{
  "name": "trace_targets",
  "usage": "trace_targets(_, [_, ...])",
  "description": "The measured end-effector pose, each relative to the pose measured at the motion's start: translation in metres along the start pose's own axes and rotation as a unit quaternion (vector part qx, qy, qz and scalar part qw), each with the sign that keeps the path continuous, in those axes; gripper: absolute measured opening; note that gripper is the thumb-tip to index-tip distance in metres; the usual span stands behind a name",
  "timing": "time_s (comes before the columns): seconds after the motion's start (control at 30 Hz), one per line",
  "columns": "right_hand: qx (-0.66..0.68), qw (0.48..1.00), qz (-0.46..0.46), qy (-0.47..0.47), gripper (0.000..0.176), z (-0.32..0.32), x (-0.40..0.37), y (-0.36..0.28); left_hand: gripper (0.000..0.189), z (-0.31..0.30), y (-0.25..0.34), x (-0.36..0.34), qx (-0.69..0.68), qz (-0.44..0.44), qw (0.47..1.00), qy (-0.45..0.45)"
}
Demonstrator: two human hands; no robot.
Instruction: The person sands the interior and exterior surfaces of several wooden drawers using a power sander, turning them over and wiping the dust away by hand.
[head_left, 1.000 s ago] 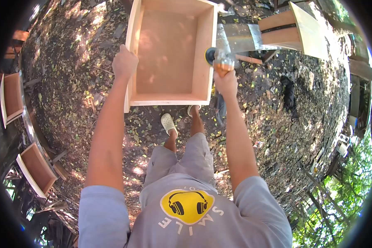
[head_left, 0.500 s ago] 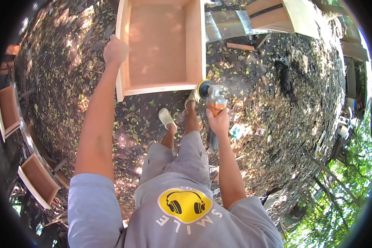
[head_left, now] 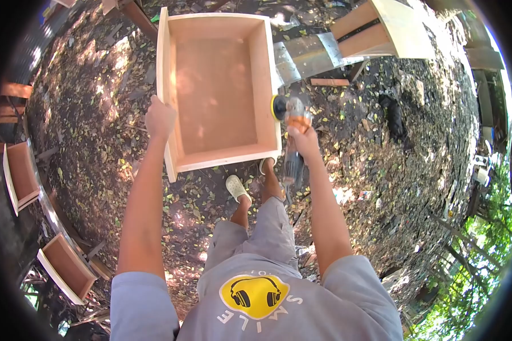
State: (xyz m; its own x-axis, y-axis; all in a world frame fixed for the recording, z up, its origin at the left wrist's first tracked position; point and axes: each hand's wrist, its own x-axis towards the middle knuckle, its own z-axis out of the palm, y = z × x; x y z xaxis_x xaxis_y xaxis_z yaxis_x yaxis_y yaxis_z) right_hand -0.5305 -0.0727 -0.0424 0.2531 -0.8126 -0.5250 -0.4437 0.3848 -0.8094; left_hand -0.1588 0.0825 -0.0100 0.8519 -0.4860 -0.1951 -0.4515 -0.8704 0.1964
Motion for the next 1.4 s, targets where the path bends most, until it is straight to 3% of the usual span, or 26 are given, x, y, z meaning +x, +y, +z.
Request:
trace_targets(0.03, [0.026, 1.000, -0.014, -0.008, 0.036, 0.008, 0.018, -0.022, 0.036, -0.002, 0.003, -0.002, 0.001, -0.003, 1.000, -0.009])
trace_targets(0.1, [-0.046, 0.999, 0.003, 0.008, 0.035, 0.020, 0.068, -0.055, 0.040, -0.003, 0.000, -0.002, 0.000, -0.002, 1.000, -0.009])
trace_targets(0.17, [-0.007, 1.000, 0.009, -0.003, 0.037, 0.026, 0.150, -0.046, 0.045, 0.005, -0.006, 0.000, -0.002, 0.006, 1.000, 0.005])
trace_targets(0.27, [-0.015, 1.000, -0.004, -0.009, 0.047, 0.033, 0.202, -0.099, 0.050, 0.000, -0.001, -0.001, 0.003, -0.020, 0.999, -0.031])
trace_targets(0.33, [-0.006, 1.000, 0.008, -0.022, 0.045, 0.040, 0.240, -0.124, 0.054, 0.004, -0.004, 0.000, -0.004, -0.024, 0.999, -0.024])
trace_targets(0.47, [0.040, 0.996, 0.000, -0.084, 0.040, 0.051, 0.277, -0.178, 0.051, -0.002, 0.000, -0.004, 0.015, -0.038, 0.998, -0.038])
trace_targets(0.6, [0.033, 0.996, 0.030, -0.076, 0.037, 0.056, 0.299, -0.190, 0.050, -0.003, -0.001, -0.006, 0.017, -0.028, 0.999, -0.022])
trace_targets(0.7, [0.050, 0.994, 0.012, -0.093, 0.037, 0.042, 0.262, -0.168, 0.050, -0.002, 0.001, -0.004, 0.016, -0.025, 0.999, -0.020])
trace_targets(0.73, [0.058, 0.994, 0.051, -0.080, 0.037, 0.039, 0.245, -0.156, 0.050, 0.000, -0.001, -0.003, 0.016, -0.022, 0.999, -0.019])
trace_targets(0.83, [0.047, 0.996, 0.055, -0.051, 0.038, 0.030, 0.192, -0.106, 0.049, 0.001, -0.002, -0.002, 0.015, -0.015, 1.000, -0.015])
trace_targets(1.0, [0.069, 0.986, 0.138, -0.070, 0.031, -0.007, 0.063, -0.052, 0.044, 0.000, -0.001, 0.000, 0.005, 0.010, 1.000, 0.002])
trace_targets(1.07, [0.045, 0.986, 0.155, -0.033, 0.028, -0.018, 0.032, 0.005, 0.042, 0.006, -0.005, 0.003, 0.007, 0.017, 1.000, 0.009])
trace_targets(1.2, [0.071, 0.976, 0.206, -0.020, 0.030, -0.028, -0.059, 0.021, 0.038, 0.003, -0.003, 0.001, -0.008, 0.018, 1.000, 0.005])
trace_targets(1.4, [0.050, 0.968, 0.244, 0.022, 0.031, -0.044, -0.126, 0.071, 0.037, 0.003, -0.002, 0.005, -0.012, 0.016, 1.000, -0.002])
